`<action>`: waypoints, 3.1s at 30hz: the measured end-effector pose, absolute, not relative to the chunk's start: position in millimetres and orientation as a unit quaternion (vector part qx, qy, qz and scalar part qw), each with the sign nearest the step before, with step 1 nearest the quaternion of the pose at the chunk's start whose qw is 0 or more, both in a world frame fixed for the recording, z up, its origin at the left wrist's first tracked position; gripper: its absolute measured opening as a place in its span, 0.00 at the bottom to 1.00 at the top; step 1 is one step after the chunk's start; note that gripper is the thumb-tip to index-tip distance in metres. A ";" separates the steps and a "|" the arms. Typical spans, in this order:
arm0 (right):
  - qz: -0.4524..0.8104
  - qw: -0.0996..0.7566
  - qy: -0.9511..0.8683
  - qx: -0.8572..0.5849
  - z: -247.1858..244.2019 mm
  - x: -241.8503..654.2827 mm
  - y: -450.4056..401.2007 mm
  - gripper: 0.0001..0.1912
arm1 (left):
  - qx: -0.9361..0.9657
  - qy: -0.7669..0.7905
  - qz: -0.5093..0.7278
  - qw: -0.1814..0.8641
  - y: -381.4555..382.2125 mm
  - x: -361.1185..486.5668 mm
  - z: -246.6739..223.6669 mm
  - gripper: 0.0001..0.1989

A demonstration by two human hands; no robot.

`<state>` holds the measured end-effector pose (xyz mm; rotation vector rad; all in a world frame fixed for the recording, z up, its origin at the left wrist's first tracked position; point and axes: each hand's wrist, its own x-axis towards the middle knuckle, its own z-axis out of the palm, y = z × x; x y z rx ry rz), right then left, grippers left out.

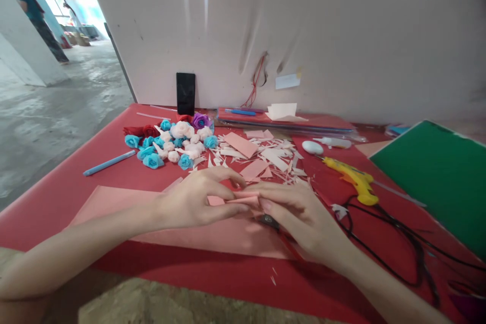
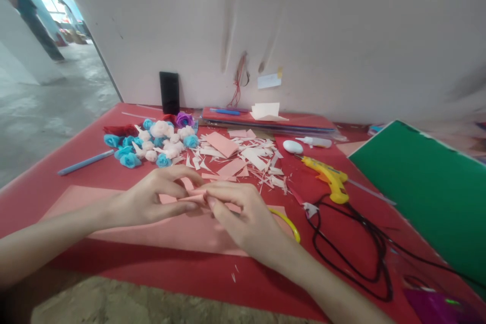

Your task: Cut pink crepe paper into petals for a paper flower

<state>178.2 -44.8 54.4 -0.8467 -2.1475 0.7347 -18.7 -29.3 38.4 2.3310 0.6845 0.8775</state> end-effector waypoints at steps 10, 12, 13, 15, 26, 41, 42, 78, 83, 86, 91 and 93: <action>0.271 0.382 -0.822 -0.325 50.3 172.4 -47.1 0.10 | 0.863 0.272 0.346 0.246 -31.1 -16.9 36.5 0.12; 0.262 0.370 -0.833 -0.317 48.5 174.5 -46.8 0.12 | 0.865 0.271 0.355 0.228 -31.7 -17.2 36.2 0.10; 0.253 0.366 -0.840 -0.311 48.0 176.3 -46.8 0.12 | 0.866 0.267 0.363 0.215 -31.8 -17.5 36.4 0.08; 0.235 0.363 -0.850 -0.301 48.2 180.3 -47.0 0.13 | 0.869 0.253 0.383 0.186 -31.6 -17.7 37.4 0.06; 0.000 0.436 -0.866 -0.243 44.1 176.5 -58.1 0.10 | 0.871 0.204 0.440 -0.075 -42.7 -11.5 46.1 0.13; -0.126 0.362 -0.907 -0.174 38.3 197.6 -60.4 0.14 | 0.835 0.147 0.513 0.135 -55.6 -10.1 47.2 0.05; -0.128 0.361 -0.907 -0.175 38.9 197.1 -59.3 0.14 | 0.836 0.147 0.511 0.132 -54.8 -11.0 47.8 0.04; 0.406 0.435 -0.699 -0.396 36.6 164.8 -62.0 0.11 | 0.741 0.365 0.374 0.421 -52.7 -5.4 41.8 0.13; 0.397 0.428 -0.700 -0.411 38.0 165.4 -61.5 0.11 | 0.704 0.395 0.344 0.479 -52.0 -1.1 42.5 0.13; 0.395 0.426 -0.702 -0.412 39.5 166.4 -60.2 0.11 | 0.662 0.388 0.359 0.532 -49.9 0.5 40.4 0.13; 0.401 0.416 -0.711 -0.400 37.8 169.9 -56.6 0.11 | 0.775 0.356 0.302 0.426 -45.9 -3.6 32.4 0.20; 0.418 0.407 -0.712 -0.392 37.5 170.9 -54.6 0.11 | 0.806 0.344 0.304 0.374 -45.5 -5.6 30.5 0.23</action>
